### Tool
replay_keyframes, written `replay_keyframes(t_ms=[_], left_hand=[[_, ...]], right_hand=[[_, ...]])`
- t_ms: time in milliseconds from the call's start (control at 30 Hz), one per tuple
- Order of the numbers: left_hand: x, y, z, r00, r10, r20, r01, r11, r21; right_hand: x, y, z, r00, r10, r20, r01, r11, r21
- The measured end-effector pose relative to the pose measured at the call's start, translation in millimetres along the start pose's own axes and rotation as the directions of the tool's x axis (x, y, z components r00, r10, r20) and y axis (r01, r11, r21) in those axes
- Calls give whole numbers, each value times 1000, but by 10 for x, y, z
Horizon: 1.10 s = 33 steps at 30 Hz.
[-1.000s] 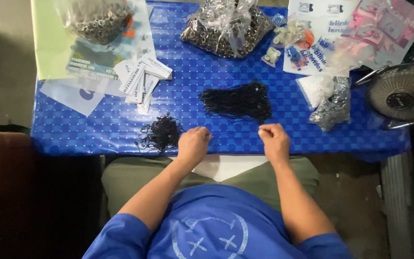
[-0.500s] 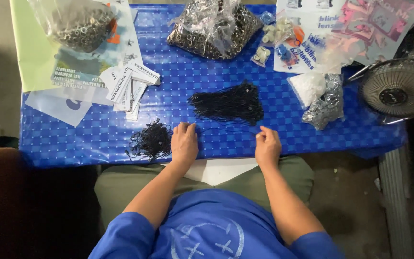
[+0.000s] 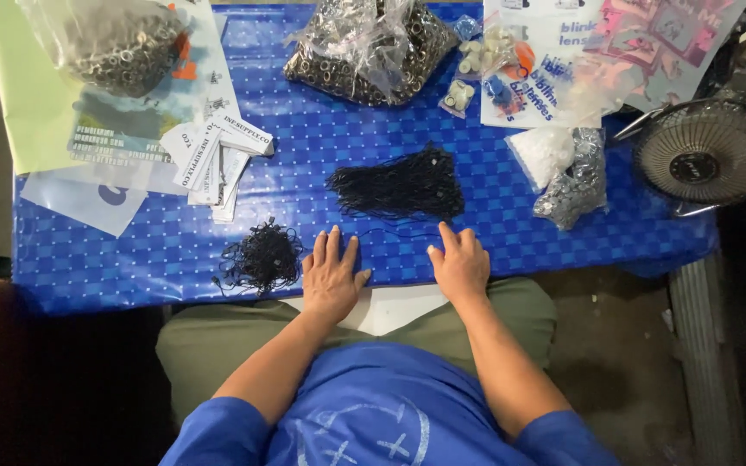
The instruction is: Sorting and untangling small black elastic loops on a table
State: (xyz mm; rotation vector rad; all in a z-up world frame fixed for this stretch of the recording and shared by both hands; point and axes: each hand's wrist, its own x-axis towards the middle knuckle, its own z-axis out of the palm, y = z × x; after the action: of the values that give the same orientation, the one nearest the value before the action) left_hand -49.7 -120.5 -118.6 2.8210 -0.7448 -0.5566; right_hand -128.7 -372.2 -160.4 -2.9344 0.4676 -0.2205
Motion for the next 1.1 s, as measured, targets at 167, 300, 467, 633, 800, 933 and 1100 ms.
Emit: replay_keyframes(t_ms=[167, 300, 467, 633, 800, 933, 1100], left_hand=[[2, 7, 7, 1000, -16, 9, 16, 1000, 3], [-4, 35, -20, 999, -25, 21, 25, 1000, 17], [14, 58, -89, 993, -47, 104, 43, 998, 44], [10, 49, -125, 990, -50, 128, 42, 997, 60], [20, 30, -49, 993, -40, 109, 35, 998, 46], [35, 26, -67, 993, -41, 107, 36, 998, 43], [7, 36, -91, 992, -45, 120, 39, 998, 47]], right_hand=[[-89, 126, 145, 998, -43, -54, 46, 997, 66], [-154, -25, 277, 943, -286, -168, 290, 957, -6], [121, -338, 162, 983, -89, 163, 86, 996, 23], [-3, -274, 44, 984, -18, 180, -16, 983, 184], [-308, 143, 164, 994, 99, 44, -104, 987, 124], [-349, 37, 15, 993, 62, 97, -69, 995, 71], [-243, -70, -172, 949, 111, 295, -116, 993, -2]])
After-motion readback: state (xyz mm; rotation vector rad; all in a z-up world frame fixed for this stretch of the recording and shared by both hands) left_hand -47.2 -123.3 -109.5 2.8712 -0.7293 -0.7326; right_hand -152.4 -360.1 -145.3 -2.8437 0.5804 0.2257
